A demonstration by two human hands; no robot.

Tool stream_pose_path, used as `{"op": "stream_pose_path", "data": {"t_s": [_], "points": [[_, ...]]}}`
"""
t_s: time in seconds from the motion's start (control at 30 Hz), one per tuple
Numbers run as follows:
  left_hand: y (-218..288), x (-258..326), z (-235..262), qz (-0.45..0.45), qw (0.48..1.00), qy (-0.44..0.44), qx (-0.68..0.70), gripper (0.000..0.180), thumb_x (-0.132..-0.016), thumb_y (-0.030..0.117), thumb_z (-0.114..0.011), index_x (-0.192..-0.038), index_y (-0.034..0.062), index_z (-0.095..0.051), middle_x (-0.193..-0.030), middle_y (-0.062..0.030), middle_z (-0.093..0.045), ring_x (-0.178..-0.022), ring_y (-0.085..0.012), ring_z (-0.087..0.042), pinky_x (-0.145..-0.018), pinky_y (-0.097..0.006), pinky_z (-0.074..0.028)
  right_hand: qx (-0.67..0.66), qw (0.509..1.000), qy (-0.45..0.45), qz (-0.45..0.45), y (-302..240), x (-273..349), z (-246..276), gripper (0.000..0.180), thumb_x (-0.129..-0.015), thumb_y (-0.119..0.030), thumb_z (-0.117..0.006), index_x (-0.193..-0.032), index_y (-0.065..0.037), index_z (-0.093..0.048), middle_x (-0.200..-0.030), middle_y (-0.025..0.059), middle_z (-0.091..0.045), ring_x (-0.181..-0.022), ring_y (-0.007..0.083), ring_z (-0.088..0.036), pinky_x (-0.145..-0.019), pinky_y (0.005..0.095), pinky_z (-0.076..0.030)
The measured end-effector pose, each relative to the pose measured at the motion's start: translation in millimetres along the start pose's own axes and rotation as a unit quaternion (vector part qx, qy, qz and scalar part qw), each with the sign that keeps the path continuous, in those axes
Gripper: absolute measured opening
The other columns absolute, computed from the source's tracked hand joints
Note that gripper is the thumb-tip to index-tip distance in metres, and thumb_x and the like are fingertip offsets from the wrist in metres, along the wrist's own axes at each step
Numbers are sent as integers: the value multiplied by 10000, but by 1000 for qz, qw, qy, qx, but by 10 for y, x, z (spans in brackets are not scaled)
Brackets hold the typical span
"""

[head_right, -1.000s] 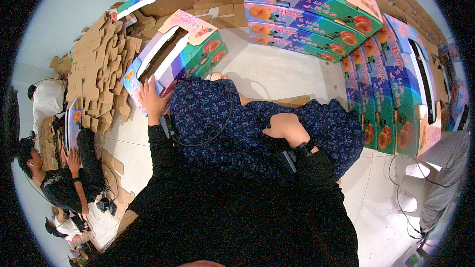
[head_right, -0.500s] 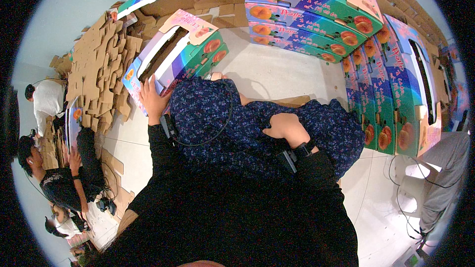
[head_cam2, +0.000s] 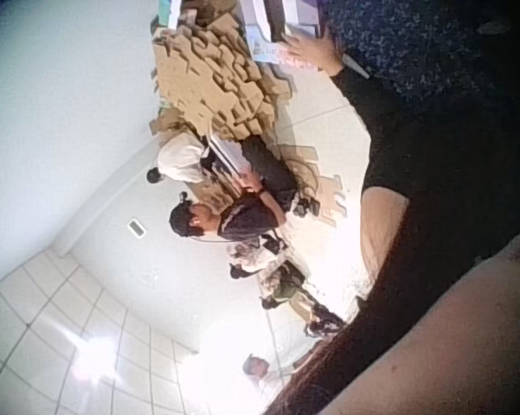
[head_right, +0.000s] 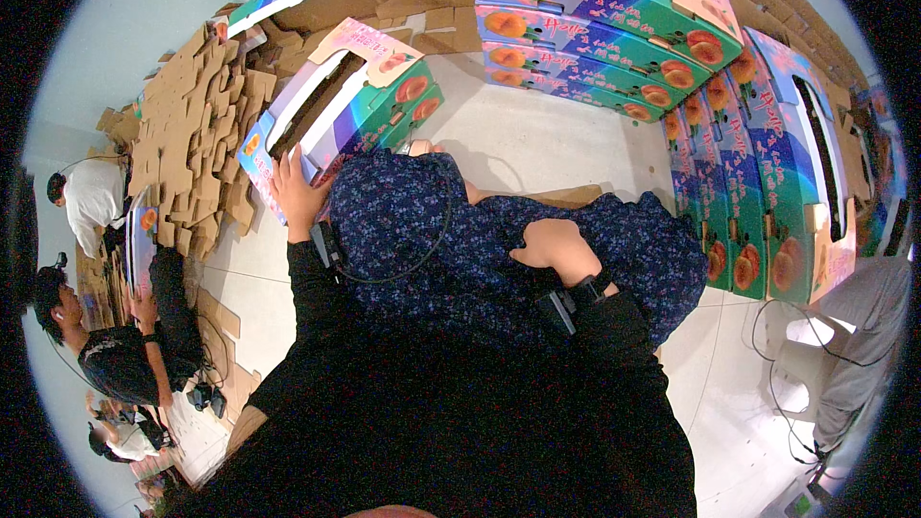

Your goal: Assemble and fold printed cardboard gift boxes in a factory setting.

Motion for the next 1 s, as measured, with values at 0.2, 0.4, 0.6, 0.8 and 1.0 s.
{"op": "stream_pose_path", "data": {"t_s": [0.2,0.4,0.6,0.8,1.0], "points": [[-3,-27,74,-6,1000,3,-9,977,-600,471,-852,-1430,174,-431,-1458,-169,-423,-1408,-381,-286,-1131,-562,-194,3,1000,-20,-7,-35,8,63,499,-818,-514,-603,-883,-34,-724,-910,165,-698,-880,362,-663,-764,447,-522],[1,-17,55,-4,1000,3,-15,973,-598,476,-853,-1423,170,-437,-1451,-171,-430,-1403,-382,-294,-1129,-561,-199,3,999,-40,-13,-31,7,54,509,-815,-512,-606,-955,-41,-739,-977,157,-707,-930,356,-666,-797,454,-527],[-3,-6,44,-11,1000,12,-9,978,-599,504,-847,-1421,166,-440,-1449,-170,-430,-1395,-388,-302,-1126,-563,-203,0,999,-35,-13,-21,12,36,505,-811,-515,-606,-934,-44,-742,-952,158,-708,-905,357,-669,-778,445,-530],[-3,-5,81,-16,1000,3,-13,978,-624,557,-818,-1426,147,-436,-1443,-187,-435,-1409,-395,-279,-1123,-574,-186,1,999,-34,-11,-29,14,40,508,-809,-513,-604,-934,-40,-741,-948,160,-708,-899,356,-670,-781,448,-530],[-47,-61,91,11,999,-22,45,953,-730,607,-727,-1455,85,-394,-1467,-199,-412,-1423,-406,-244,-1137,-574,-127,9,1000,-26,-9,-11,1,13,508,-821,-517,-597,-884,-30,-727,-903,165,-699,-874,362,-665,-763,448,-525]]}}
Point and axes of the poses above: each hand's wrist, its own x-axis away from the middle knuckle, its own z-axis out of the back of the hand, y = z × x, the point moved 4 cm from there along -x, towards the middle knuckle
